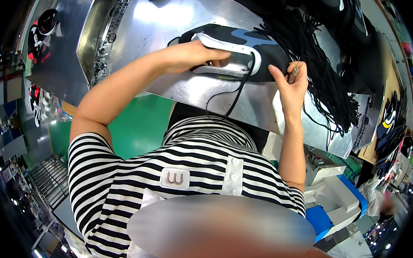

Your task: The person laces a shoe upper by hand, threading a long black lace through the eyelets and pulling it through until the lace is properly installed.

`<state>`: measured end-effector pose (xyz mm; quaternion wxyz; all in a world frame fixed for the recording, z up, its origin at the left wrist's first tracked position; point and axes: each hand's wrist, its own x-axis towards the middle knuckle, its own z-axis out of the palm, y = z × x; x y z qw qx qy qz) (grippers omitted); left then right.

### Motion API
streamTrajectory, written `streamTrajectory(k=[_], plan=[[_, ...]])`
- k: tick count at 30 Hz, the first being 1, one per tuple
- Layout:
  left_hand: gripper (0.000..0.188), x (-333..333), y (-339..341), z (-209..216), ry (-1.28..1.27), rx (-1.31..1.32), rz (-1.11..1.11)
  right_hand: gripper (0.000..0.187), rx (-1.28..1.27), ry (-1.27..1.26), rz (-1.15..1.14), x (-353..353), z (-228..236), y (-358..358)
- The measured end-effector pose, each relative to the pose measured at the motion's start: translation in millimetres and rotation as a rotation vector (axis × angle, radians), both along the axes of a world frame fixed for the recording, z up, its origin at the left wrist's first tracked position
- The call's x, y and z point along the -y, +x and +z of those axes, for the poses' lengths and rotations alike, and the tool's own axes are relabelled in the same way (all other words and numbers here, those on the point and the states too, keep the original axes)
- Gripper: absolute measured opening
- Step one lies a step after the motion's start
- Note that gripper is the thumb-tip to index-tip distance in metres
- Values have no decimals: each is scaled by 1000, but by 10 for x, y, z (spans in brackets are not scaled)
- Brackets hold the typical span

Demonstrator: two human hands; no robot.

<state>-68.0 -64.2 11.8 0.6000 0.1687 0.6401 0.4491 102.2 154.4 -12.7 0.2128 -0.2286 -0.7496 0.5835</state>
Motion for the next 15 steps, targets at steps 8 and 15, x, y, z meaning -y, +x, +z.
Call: streamTrajectory(k=[8,15], plan=[[40,-282,109,77,-111,-47,-165,43,92,97,-58,169,39,59],[17,-257,265,-124,208,-701,99,38,251,-211,-91,26,-96,122]])
